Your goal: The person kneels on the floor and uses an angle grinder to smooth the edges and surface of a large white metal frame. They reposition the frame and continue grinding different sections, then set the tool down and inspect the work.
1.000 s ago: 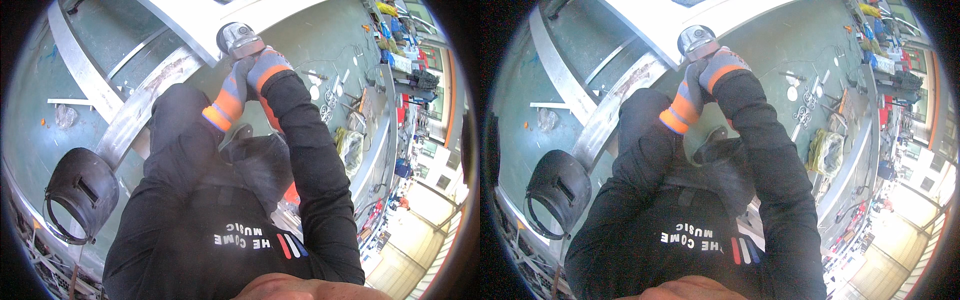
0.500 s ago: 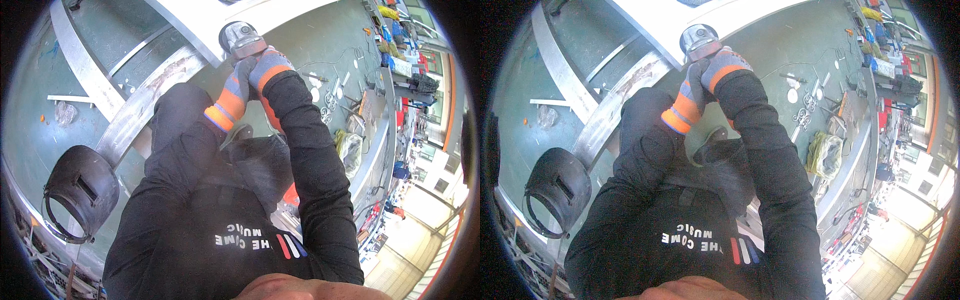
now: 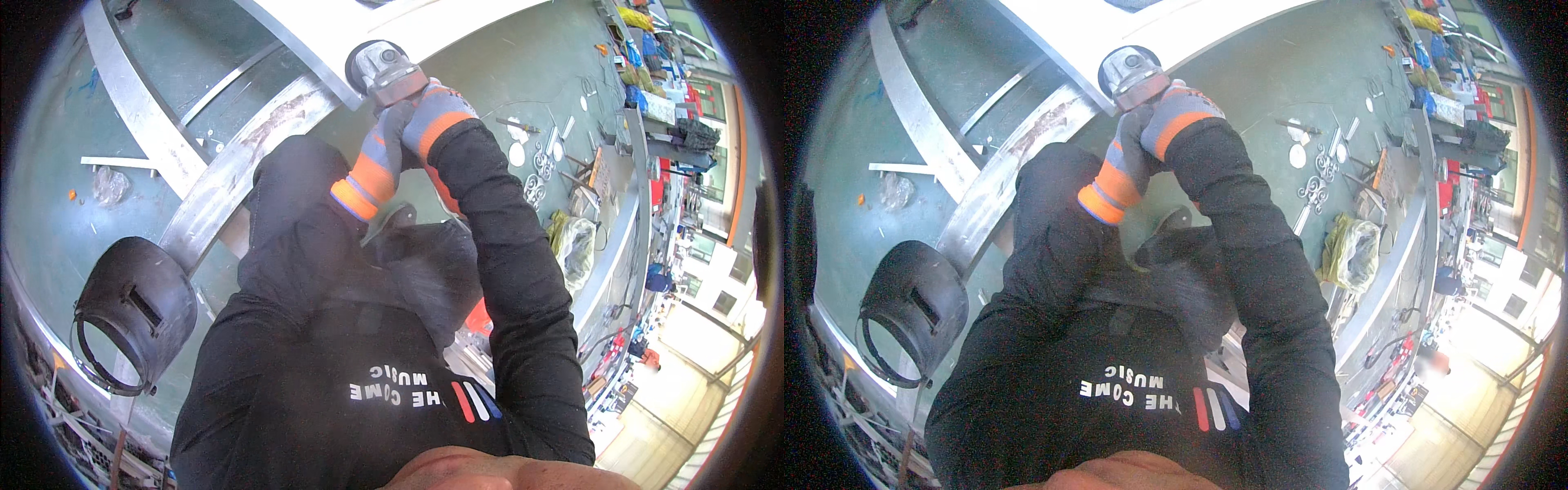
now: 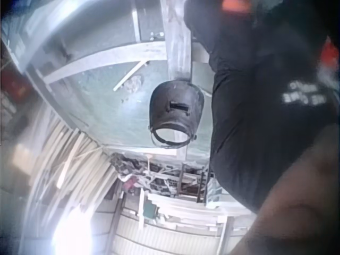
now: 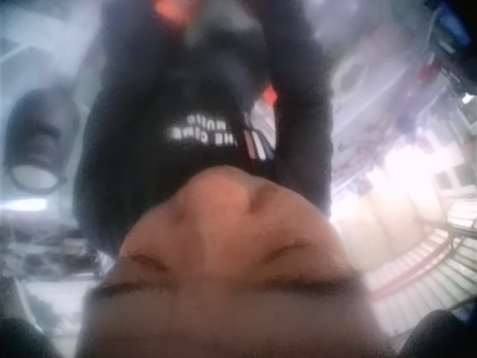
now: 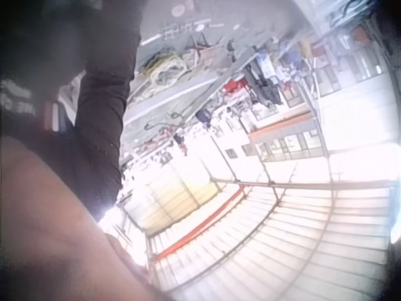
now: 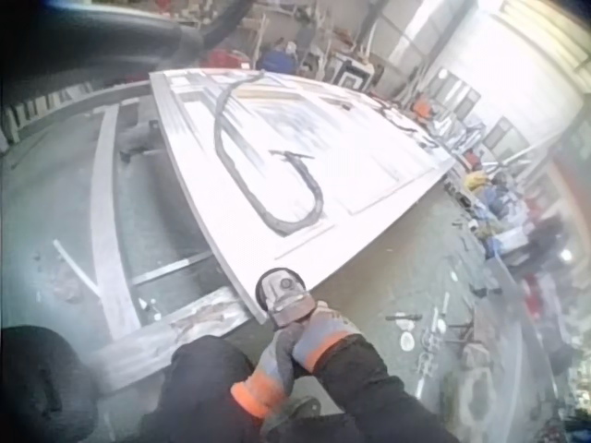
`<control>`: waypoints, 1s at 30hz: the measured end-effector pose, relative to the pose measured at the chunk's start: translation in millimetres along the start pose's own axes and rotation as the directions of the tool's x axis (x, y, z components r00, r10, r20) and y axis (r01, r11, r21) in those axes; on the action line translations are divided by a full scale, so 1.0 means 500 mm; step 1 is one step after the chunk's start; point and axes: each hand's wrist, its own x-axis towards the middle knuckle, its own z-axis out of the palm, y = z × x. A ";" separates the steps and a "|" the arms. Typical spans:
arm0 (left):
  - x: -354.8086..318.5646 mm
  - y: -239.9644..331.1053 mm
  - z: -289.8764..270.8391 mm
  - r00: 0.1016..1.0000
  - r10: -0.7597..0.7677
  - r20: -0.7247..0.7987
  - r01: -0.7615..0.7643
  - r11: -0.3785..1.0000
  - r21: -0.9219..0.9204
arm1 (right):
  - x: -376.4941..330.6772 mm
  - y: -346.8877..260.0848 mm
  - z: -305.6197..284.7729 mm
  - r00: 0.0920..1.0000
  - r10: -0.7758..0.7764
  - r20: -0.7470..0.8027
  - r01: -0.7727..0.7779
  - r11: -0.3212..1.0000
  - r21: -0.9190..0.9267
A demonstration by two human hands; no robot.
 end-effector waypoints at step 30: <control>-0.027 0.003 0.027 0.995 -0.095 0.026 0.095 0.995 0.014 | -0.019 0.042 0.021 0.999 -0.023 -0.047 0.023 1.000 0.006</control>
